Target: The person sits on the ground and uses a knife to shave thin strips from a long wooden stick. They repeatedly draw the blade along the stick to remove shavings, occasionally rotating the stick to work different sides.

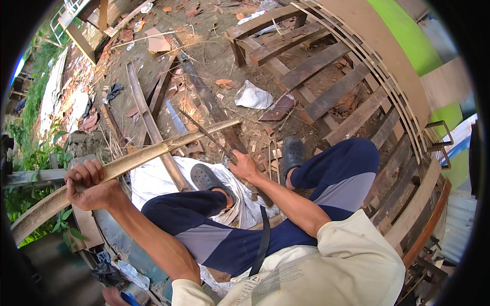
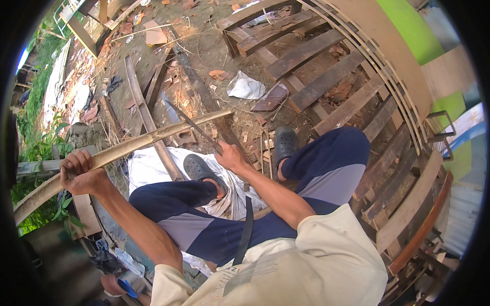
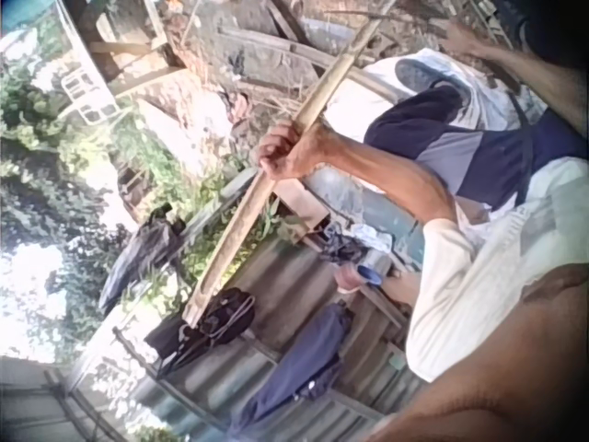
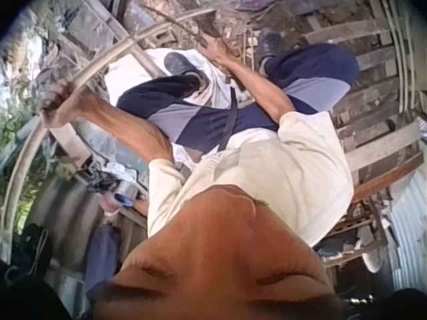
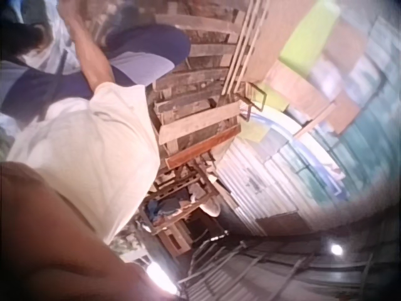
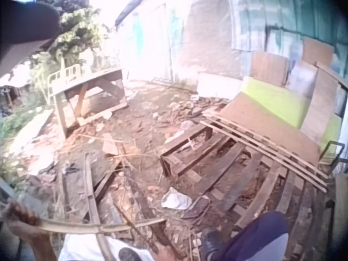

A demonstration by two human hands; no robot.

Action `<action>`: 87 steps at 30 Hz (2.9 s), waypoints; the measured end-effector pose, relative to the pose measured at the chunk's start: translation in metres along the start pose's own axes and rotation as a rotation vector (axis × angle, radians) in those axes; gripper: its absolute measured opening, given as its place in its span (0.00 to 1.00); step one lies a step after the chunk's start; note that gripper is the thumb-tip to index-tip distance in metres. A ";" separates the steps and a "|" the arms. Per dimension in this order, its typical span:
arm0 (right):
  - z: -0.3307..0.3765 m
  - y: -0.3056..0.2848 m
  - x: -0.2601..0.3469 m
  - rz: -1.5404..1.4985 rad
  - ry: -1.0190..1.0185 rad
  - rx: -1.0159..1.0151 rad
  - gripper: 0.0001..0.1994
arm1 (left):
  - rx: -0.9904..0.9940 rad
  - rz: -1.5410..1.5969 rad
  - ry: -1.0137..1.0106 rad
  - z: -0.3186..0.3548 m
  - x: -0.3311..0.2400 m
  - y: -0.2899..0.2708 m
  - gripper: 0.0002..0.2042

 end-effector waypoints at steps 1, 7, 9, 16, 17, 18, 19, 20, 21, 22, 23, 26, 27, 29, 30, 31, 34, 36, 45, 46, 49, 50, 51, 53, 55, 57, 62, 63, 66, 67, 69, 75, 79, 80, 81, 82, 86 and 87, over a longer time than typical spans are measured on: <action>0.002 0.000 0.020 -0.004 -0.033 0.032 0.15 | 0.024 0.024 -0.009 -0.002 0.001 -0.002 0.13; 0.027 -0.007 0.133 -0.079 -0.284 0.051 0.14 | 0.195 0.136 -0.038 0.000 -0.002 0.000 0.13; 0.034 -0.012 0.149 -0.071 -0.321 0.060 0.14 | 0.277 0.182 -0.064 0.000 -0.001 -0.001 0.13; 0.030 -0.034 0.130 0.007 -0.218 0.053 0.12 | 0.440 0.085 0.128 0.005 -0.008 0.008 0.19; 0.032 -0.039 0.134 -0.002 -0.183 0.074 0.12 | 0.445 0.063 0.162 0.006 -0.010 0.008 0.21; 0.037 -0.046 0.146 0.014 -0.229 0.074 0.12 | 0.411 0.054 0.158 0.007 -0.009 0.006 0.24; 0.043 -0.051 0.161 0.027 -0.276 0.077 0.12 | 0.376 0.041 0.155 0.008 -0.009 0.003 0.26; 0.049 -0.055 0.174 0.041 -0.323 0.080 0.11 | 0.342 0.028 0.152 0.009 -0.009 0.000 0.28; 0.056 -0.056 0.186 0.029 -0.366 0.068 0.11 | 0.324 0.028 0.145 0.009 -0.007 -0.002 0.30; 0.061 -0.052 0.199 0.017 -0.412 0.058 0.11 | 0.306 0.027 0.140 0.005 -0.005 -0.008 0.32; 0.067 -0.049 0.208 0.004 -0.457 0.046 0.11 | 0.288 0.026 0.135 0.003 -0.003 -0.012 0.34; 0.068 -0.043 0.197 0.006 -0.323 0.103 0.12 | 0.363 0.016 0.166 0.004 -0.007 -0.012 0.35; 0.066 -0.040 0.186 0.016 -0.255 0.128 0.12 | 0.345 0.021 0.170 0.005 -0.007 -0.013 0.35; 0.058 -0.040 0.150 0.062 -0.169 0.055 0.13 | 0.310 0.026 0.178 0.008 -0.008 -0.013 0.34; 0.053 -0.042 0.133 0.066 -0.126 0.042 0.13 | 0.301 0.018 0.165 0.008 -0.008 -0.017 0.34; 0.051 -0.048 0.125 0.070 -0.085 0.024 0.13 | 0.296 0.014 0.154 0.007 -0.007 -0.021 0.34; 0.068 -0.059 0.154 -0.001 -0.136 0.125 0.12 | 0.304 0.023 0.147 0.008 -0.007 -0.023 0.34; 0.084 -0.065 0.191 0.032 -0.282 0.128 0.11 | 0.325 0.039 0.144 0.010 -0.006 -0.020 0.34; 0.037 -0.058 0.072 0.118 0.023 0.087 0.11 | 0.403 0.030 0.139 0.016 -0.010 -0.015 0.33; 0.035 -0.062 0.068 0.130 0.052 0.088 0.11 | 0.389 0.014 0.148 0.017 -0.010 -0.014 0.33; 0.049 -0.063 0.113 0.065 -0.033 0.142 0.13 | 0.346 -0.006 0.142 0.016 -0.010 -0.018 0.34; 0.054 -0.057 0.125 0.063 -0.126 0.116 0.14 | 0.337 0.004 0.135 0.014 -0.009 -0.016 0.34; 0.064 -0.064 0.151 0.041 -0.196 0.115 0.14 | 0.344 -0.004 0.138 0.014 -0.009 -0.016 0.34; 0.061 -0.056 0.151 0.010 -0.210 0.130 0.13 | 0.357 -0.023 0.145 0.013 -0.009 -0.016 0.34; 0.046 -0.054 0.114 0.039 -0.091 0.124 0.12 | 0.348 0.008 0.147 0.014 -0.012 -0.015 0.34; 0.032 -0.054 0.076 0.065 -0.050 0.083 0.10 | 0.355 0.026 0.145 0.015 -0.011 -0.013 0.34; 0.034 -0.056 0.083 0.225 -0.058 0.051 0.11 | 0.315 0.018 0.151 0.007 -0.007 -0.025 0.33; 0.036 -0.060 0.095 0.274 -0.048 0.058 0.11 | 0.312 0.014 0.159 0.004 -0.008 -0.024 0.33; 0.053 -0.066 0.128 0.226 -0.185 0.089 0.12 | 0.310 -0.009 0.149 0.007 -0.008 -0.026 0.33; 0.056 -0.065 0.135 0.214 -0.224 0.093 0.12 | 0.320 -0.006 0.147 0.007 -0.008 -0.025 0.33; 0.050 -0.062 0.120 0.191 -0.161 0.110 0.13 | 0.322 -0.015 0.137 0.007 -0.010 -0.024 0.33; 0.001 -0.064 -0.011 0.312 0.035 0.002 0.12 | 0.316 0.028 0.137 0.009 -0.004 -0.016 0.34; 0.013 -0.072 0.050 0.323 0.002 0.059 0.12 | 0.288 -0.005 0.150 0.007 -0.007 -0.022 0.34; 0.017 -0.072 0.063 0.301 -0.019 0.065 0.12 | 0.278 -0.018 0.150 0.007 -0.009 -0.024 0.34; 0.020 -0.071 0.068 0.279 -0.033 0.071 0.12 | 0.304 -0.018 0.146 0.007 -0.008 -0.023 0.34; 0.015 -0.066 0.058 0.252 -0.032 0.076 0.12 | 0.334 -0.018 0.143 0.006 -0.008 -0.020 0.34; -0.015 -0.065 -0.054 0.333 0.264 0.115 0.14 | 0.330 -0.022 0.151 0.006 -0.008 -0.017 0.34; -0.019 -0.072 -0.084 0.416 0.374 0.126 0.15 | 0.312 -0.021 0.151 0.005 -0.008 -0.018 0.34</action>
Point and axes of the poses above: each hand's wrist, its own z-axis away from the middle knuckle, its own y-axis out of the palm, x = y × z, the point moved 6 cm from there along -z, towards the middle knuckle, and after that the axes turned 1 degree about -y, right-handed, at the moved point
